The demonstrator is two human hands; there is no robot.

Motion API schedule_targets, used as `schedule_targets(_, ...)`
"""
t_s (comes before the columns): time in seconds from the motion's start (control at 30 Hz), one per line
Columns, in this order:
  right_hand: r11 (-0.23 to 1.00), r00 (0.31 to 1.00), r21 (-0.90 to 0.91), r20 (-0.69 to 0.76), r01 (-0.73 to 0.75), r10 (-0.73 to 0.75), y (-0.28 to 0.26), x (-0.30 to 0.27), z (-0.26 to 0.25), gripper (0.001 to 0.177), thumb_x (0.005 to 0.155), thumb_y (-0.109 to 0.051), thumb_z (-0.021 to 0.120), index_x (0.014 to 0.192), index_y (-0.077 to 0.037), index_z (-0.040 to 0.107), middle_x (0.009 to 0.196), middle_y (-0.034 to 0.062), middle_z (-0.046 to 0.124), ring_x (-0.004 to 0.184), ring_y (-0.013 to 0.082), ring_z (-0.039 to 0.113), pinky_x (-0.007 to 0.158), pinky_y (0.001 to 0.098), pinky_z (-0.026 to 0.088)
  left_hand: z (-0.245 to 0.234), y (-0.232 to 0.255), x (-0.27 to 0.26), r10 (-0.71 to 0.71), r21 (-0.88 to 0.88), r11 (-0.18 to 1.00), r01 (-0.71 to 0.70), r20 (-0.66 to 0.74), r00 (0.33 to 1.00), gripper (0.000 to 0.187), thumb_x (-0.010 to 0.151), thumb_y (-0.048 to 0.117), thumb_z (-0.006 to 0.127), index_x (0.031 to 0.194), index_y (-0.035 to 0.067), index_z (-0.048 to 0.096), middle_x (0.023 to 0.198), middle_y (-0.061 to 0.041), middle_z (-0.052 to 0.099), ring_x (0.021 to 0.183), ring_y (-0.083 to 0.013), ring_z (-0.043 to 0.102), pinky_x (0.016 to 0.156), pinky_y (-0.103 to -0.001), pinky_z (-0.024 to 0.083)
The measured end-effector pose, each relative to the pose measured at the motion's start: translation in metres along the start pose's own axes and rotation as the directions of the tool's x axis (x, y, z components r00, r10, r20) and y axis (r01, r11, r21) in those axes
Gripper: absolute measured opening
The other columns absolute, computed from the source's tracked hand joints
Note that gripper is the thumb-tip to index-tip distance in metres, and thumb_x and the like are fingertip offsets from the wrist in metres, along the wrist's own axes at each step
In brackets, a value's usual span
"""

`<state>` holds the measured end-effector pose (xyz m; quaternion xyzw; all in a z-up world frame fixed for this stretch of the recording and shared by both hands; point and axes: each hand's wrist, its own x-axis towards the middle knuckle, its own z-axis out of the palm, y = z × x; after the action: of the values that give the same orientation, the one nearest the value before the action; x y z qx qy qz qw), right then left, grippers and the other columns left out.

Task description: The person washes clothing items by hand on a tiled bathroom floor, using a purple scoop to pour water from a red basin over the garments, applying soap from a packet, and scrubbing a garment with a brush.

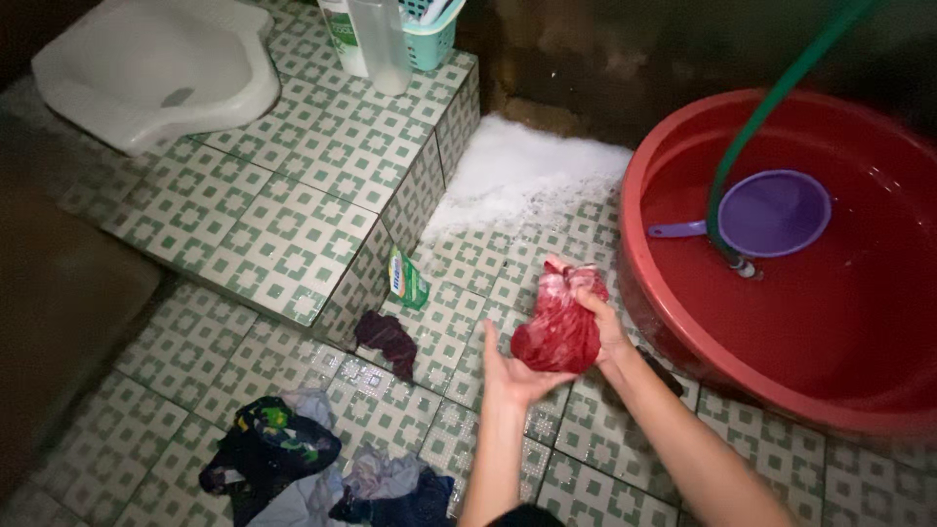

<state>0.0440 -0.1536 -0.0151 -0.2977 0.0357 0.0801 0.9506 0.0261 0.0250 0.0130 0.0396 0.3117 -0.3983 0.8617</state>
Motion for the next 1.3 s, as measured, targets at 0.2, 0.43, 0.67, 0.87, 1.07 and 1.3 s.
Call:
schedule_targets(0.2,0.972,0.990,-0.234,-0.142,-0.026,-0.008,0.002,0.001,-0.001,0.035,0.091,-0.013,0.065,0.124,-0.002,0.066,0.114,0.0127,0.074,0.103,0.0256,0.072,0.096,0.0429,0.057,0.025,0.000,0.044,0.547,0.087,0.834,-0.545,-0.266,0.794,0.052,0.086,0.029,0.062,0.132,0.009,0.048,0.131,-0.018,0.056,0.120,-0.0382,0.057,0.101,-0.056,0.041)
schedule_targets(0.43,0.971,0.913,-0.031,-0.346,-0.239,0.213,0.021,0.054,-0.008,0.028,0.087,-0.030,0.067,0.112,-0.018,0.071,0.100,-0.0002,0.076,0.087,0.0131,0.073,0.084,0.0362,0.058,0.054,-0.022,0.004,0.539,0.313,-0.641,-0.701,0.834,-0.121,0.031,0.084,-0.008,0.062,0.112,0.004,0.067,0.115,-0.013,0.070,0.114,-0.0301,0.069,0.101,-0.044,0.057)
schedule_targets(0.67,0.806,0.870,-0.346,-0.306,-0.480,0.387,-0.013,0.089,0.058,0.037,0.092,-0.048,0.072,0.083,-0.013,0.063,0.072,0.0040,0.068,0.055,0.0149,0.063,0.052,0.0349,0.052,0.043,0.029,0.009,-0.496,-0.465,-0.789,-0.401,0.868,-0.031,0.011,0.085,0.022,0.072,0.088,0.012,0.067,0.086,-0.003,0.063,0.096,-0.0214,0.065,0.091,-0.036,0.053)
schedule_targets(0.87,0.660,0.950,-0.706,-0.309,-0.257,0.040,0.004,0.094,0.057,0.019,0.082,-0.019,0.080,0.082,-0.008,0.064,0.071,0.0011,0.066,0.057,0.0144,0.061,0.050,0.0347,0.051,0.006,0.041,0.061,-0.757,-0.700,-0.652,-0.289,0.591,0.277,0.014,0.099,0.021,0.063,0.091,0.013,0.071,0.094,-0.002,0.067,0.099,-0.0208,0.065,0.097,-0.036,0.048)
schedule_targets(1.07,0.789,0.841,-0.612,-0.403,0.046,-0.361,-0.014,0.080,0.041,0.016,0.083,-0.014,0.079,0.089,-0.005,0.067,0.080,0.0022,0.072,0.068,0.0142,0.068,0.062,0.0312,0.056,-0.026,0.046,0.060,-0.564,-0.738,-0.661,0.135,0.608,0.559,0.042,0.074,0.030,0.059,0.109,0.013,0.077,0.125,-0.002,0.067,0.128,-0.0176,0.058,0.117,-0.033,0.038)
schedule_targets(1.3,0.295,0.810,-0.840,0.253,0.455,-0.529,-0.053,0.039,0.092,0.061,0.083,-0.012,0.081,0.137,-0.007,0.054,0.125,0.0107,0.064,0.090,0.0198,0.064,0.073,0.0355,0.053,-0.042,0.016,0.055,0.534,0.871,0.257,-0.419,0.233,0.813,0.043,0.100,0.044,0.053,0.112,0.007,0.072,0.119,-0.017,0.073,0.112,-0.0355,0.069,0.098,-0.053,0.057)
